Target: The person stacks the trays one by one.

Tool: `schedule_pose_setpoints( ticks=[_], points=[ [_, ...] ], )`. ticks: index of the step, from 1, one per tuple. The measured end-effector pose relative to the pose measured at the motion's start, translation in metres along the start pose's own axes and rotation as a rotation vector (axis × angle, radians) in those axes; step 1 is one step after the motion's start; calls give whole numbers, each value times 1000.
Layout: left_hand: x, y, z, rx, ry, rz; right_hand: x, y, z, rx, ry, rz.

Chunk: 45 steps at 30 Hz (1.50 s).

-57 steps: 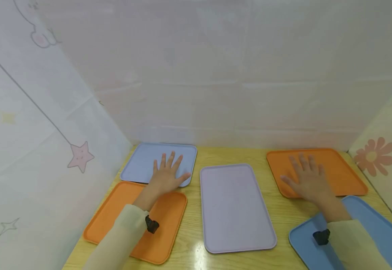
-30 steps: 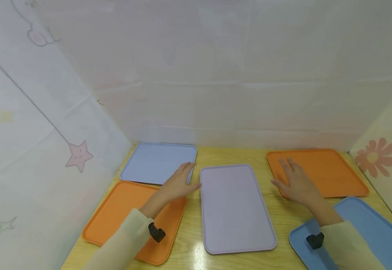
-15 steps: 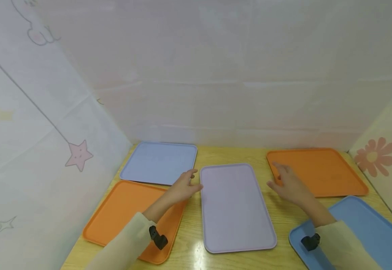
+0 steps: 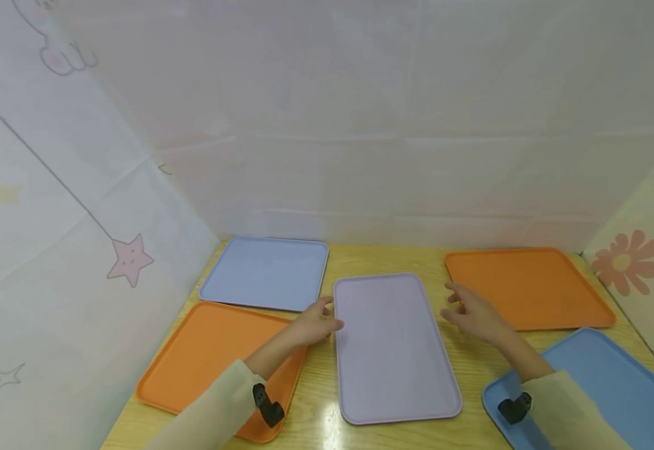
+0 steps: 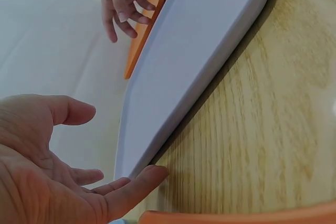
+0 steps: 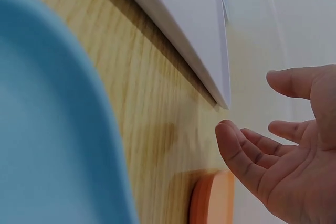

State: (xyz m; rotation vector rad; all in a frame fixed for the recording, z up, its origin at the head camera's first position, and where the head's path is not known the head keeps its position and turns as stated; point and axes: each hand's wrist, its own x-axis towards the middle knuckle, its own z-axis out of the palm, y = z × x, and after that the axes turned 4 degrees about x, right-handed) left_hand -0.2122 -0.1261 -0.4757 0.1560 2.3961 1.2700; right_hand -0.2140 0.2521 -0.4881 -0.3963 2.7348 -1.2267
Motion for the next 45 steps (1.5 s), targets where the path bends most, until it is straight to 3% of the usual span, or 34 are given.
schedule_pose_setpoints(
  ticks=[6,14,20,25,36,45],
  points=[
    [-1,2,5,-52,-17,-12,3,0,6,101,-82,73],
    [-2,1,13,69,29,19,2,-2,14,133,-153,130],
    [-2,-1,18,56,40,-1,3,-3,20,198,-196,212],
    [-1,-6,20,12,30,-34,2,-5,23,263,-210,265],
    [6,-12,24,-192,-28,-56,2,-3,27,353,-202,332],
    [8,-12,26,-205,-27,-83,7,-2,30,351,-175,376]
  ],
)
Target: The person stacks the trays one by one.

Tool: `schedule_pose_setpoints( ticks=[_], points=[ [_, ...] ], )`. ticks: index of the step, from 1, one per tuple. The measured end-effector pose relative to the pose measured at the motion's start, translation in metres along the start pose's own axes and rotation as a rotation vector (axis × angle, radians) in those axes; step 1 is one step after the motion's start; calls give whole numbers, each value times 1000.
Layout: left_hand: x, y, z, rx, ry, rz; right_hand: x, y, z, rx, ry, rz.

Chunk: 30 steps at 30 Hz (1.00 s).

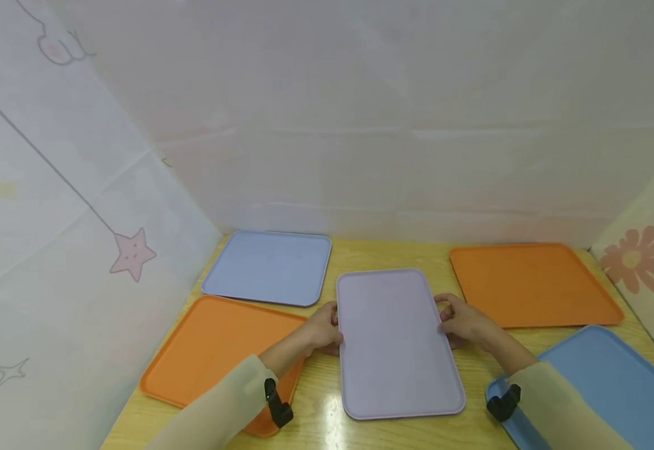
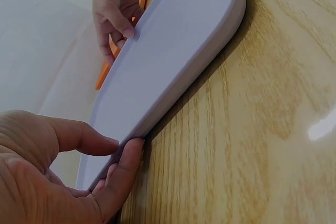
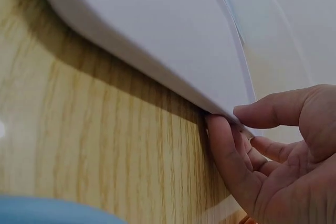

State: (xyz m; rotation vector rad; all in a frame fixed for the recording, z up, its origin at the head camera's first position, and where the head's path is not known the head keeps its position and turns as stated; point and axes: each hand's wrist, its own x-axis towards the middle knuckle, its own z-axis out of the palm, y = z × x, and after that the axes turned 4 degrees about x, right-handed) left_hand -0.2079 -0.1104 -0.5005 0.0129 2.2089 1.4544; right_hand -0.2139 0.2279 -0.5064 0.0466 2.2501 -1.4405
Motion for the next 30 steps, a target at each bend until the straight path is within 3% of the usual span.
schedule_pose_setpoints(
  ticks=[9,21,30],
  points=[
    [5,4,1,46,6,9,-7,1,1,-21,41,27],
    [21,9,-5,52,-57,-27,-21,9,8,29,97,20],
    [32,9,-8,57,-86,-19,-26,10,10,65,114,31]
  ],
)
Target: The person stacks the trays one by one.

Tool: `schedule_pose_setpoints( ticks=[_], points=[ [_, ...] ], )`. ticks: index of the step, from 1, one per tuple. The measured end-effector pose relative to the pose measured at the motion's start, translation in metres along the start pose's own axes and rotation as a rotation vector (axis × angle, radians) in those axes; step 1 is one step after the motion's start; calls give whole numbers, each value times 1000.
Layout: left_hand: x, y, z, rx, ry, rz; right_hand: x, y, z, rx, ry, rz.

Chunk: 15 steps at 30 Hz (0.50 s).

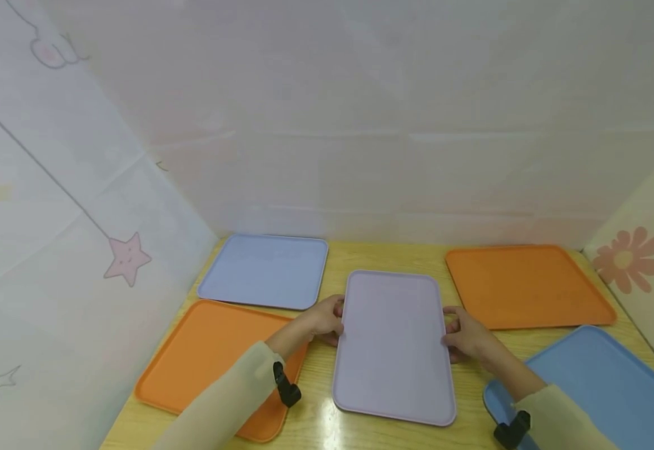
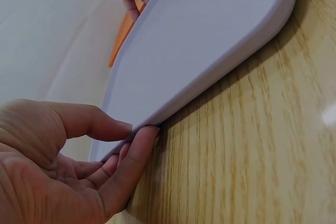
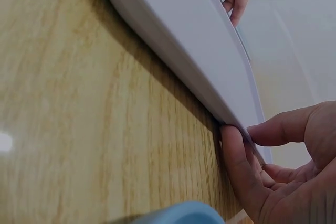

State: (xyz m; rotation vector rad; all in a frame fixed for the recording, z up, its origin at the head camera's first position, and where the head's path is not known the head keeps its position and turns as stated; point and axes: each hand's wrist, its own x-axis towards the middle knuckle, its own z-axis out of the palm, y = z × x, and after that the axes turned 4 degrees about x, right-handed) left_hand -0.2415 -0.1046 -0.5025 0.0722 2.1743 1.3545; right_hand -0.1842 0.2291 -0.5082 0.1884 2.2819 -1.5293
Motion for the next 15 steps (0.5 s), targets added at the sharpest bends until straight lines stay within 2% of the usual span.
schedule_pose_setpoints(
  ticks=[7,15],
  points=[
    [1,-2,-2,-3,-11,-3,0,1,-1,15,2,3],
    [-4,0,-9,-16,-25,-16,2,3,-1,46,-2,5]
  ],
)
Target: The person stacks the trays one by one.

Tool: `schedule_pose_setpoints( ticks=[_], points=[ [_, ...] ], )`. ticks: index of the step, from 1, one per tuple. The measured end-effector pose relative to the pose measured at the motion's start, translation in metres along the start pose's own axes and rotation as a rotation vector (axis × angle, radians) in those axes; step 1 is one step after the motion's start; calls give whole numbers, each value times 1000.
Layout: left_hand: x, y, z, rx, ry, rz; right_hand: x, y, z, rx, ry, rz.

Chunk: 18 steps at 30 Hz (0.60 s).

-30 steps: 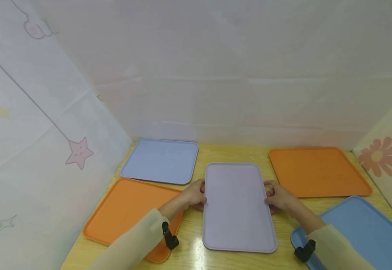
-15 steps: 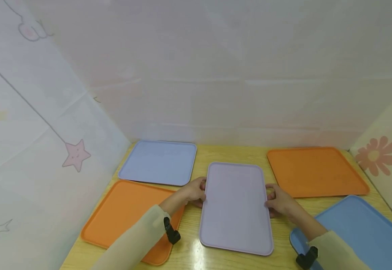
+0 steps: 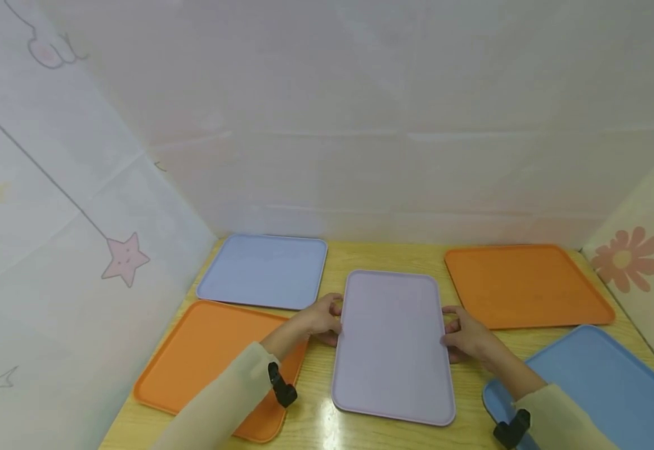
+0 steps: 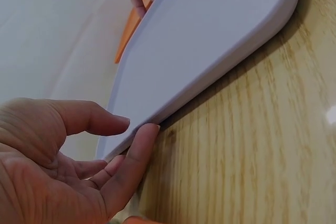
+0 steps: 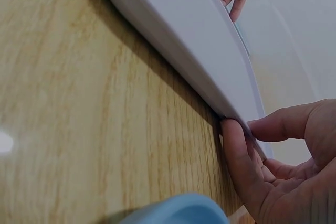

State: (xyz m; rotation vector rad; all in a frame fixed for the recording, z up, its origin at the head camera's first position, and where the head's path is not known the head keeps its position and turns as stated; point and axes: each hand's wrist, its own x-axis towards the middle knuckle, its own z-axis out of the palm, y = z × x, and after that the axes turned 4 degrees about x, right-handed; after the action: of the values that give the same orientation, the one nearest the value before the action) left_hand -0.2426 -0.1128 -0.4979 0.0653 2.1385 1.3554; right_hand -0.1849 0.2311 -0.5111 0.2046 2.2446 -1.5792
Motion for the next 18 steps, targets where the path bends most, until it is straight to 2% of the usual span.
schedule_pose_setpoints(
  ticks=[5,18],
  points=[
    [-10,5,-8,-21,17,1,-1,-1,0,3,-1,-5],
    [-42,12,-36,100,101,70,-3,-2,-2,-1,-14,-10]
  ],
)
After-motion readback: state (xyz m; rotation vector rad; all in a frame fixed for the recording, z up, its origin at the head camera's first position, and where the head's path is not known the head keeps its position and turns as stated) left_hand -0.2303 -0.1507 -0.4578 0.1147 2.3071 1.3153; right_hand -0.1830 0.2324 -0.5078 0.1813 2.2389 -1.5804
